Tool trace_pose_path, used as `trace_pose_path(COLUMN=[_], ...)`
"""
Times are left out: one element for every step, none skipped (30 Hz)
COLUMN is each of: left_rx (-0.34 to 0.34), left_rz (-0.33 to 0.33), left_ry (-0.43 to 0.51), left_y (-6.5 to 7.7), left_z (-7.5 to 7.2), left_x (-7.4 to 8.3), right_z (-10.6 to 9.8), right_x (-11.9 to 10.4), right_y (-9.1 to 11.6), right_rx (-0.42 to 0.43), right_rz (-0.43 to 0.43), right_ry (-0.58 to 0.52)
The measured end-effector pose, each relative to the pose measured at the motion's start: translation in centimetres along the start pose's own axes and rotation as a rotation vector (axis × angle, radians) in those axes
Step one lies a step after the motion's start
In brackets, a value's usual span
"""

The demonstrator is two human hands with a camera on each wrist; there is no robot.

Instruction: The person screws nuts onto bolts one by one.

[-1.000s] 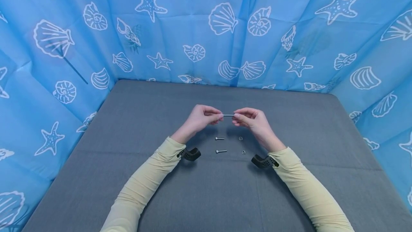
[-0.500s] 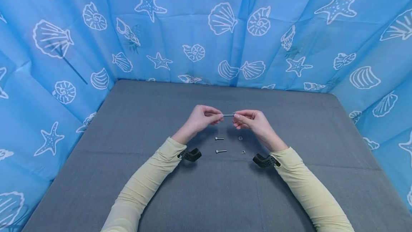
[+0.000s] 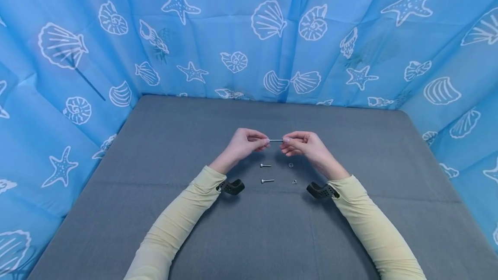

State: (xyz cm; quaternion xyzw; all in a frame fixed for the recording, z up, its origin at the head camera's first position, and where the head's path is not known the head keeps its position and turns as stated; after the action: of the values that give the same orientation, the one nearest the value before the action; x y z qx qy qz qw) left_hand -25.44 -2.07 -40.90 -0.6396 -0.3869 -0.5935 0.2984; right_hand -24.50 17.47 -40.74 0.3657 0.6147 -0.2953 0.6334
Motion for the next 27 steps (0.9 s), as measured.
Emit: trace_pose_path(left_rx=[0.002,0.004,0.006,0.008,0.009,0.010,0.009,0.009,0.007,0.007,0.006,0.004,0.003,0.003,0.003,0.004,0.003,0.001,-0.001,-0.001,-0.002,-0.003,-0.003,-0.001,0.000,0.005,0.009], left_rz=[-0.003,-0.007,-0.012,-0.018,-0.024,-0.030,-0.034,-0.038,-0.040,-0.042,-0.043,-0.043,-0.043,-0.041,-0.039,-0.038,-0.033,-0.030,-0.025,-0.022,-0.021,-0.017,-0.014,-0.012,-0.008,-0.004,0.002], left_ry=[0.002,0.007,0.012,0.014,0.016,0.015,0.015,0.018,0.019,0.018,0.018,0.015,0.016,0.015,0.014,0.012,0.009,0.008,0.012,0.010,0.012,0.013,0.012,0.014,0.013,0.008,0.005], left_y=[0.0,0.0,0.0,0.1,0.1,0.1,0.1,0.1,0.1,0.1,0.0,0.0,0.0,0.0,0.0,0.0,0.1,0.1,0.1,0.1,0.1,0.1,0.1,0.0,0.0,-0.1,-0.2], left_z=[-0.1,-0.2,-0.2,-0.3,-0.4,-0.4,-0.4,-0.4,-0.4,-0.4,-0.3,-0.3,-0.2,-0.1,-0.1,-0.1,0.0,0.0,0.0,0.0,0.0,-0.1,-0.1,-0.1,-0.1,-0.2,-0.2], left_x=[-0.1,-0.3,-0.4,-0.5,-0.6,-0.7,-0.7,-0.8,-0.8,-0.9,-0.9,-0.9,-1.0,-1.0,-1.0,-1.0,-1.0,-1.0,-1.0,-0.9,-1.0,-1.0,-1.0,-1.1,-1.1,-1.1,-1.2], right_z=[-0.1,-0.1,-0.2,-0.3,-0.4,-0.4,-0.5,-0.5,-0.5,-0.4,-0.4,-0.3,-0.2,-0.1,0.0,0.1,0.1,0.2,0.2,0.2,0.2,0.2,0.2,0.2,0.2,0.2,0.2], right_x=[0.0,0.0,0.0,0.0,0.1,0.1,0.1,0.1,0.1,0.2,0.3,0.3,0.4,0.5,0.5,0.6,0.7,0.7,0.7,0.7,0.7,0.7,0.7,0.8,0.8,0.8,0.9], right_y=[0.0,0.1,0.1,0.2,0.2,0.2,0.2,0.2,0.2,0.1,0.0,0.0,-0.1,-0.2,-0.3,-0.4,-0.5,-0.5,-0.5,-0.5,-0.5,-0.5,-0.5,-0.5,-0.5,-0.6,-0.6], right_rx=[-0.007,-0.017,-0.027,-0.032,-0.035,-0.035,-0.032,-0.033,-0.031,-0.030,-0.030,-0.031,-0.029,-0.027,-0.024,-0.020,-0.015,-0.008,0.000,0.006,0.012,0.017,0.022,0.029,0.034,0.038,0.039], right_rz=[0.002,0.000,-0.005,-0.007,-0.011,-0.016,-0.019,-0.023,-0.027,-0.030,-0.035,-0.041,-0.042,-0.044,-0.045,-0.044,-0.042,-0.037,-0.031,-0.026,-0.020,-0.013,-0.007,0.000,0.009,0.018,0.026], right_ry=[0.005,0.011,0.018,0.023,0.032,0.041,0.053,0.062,0.068,0.076,0.082,0.089,0.093,0.095,0.095,0.095,0.095,0.097,0.095,0.097,0.098,0.100,0.103,0.103,0.103,0.102,0.100])
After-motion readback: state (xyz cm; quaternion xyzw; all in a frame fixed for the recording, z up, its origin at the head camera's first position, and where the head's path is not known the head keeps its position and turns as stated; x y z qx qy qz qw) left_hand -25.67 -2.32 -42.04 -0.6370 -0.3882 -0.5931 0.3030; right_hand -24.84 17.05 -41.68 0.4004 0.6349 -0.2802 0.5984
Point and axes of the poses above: each hand's wrist, its own y-axis away from the middle knuckle, its own z-axis out of the palm, x = y × z, the point moved 5 cm from there along -y, towards the middle knuckle, and after that the axes turned 11 degrees about -x, right-handed, at the moved point
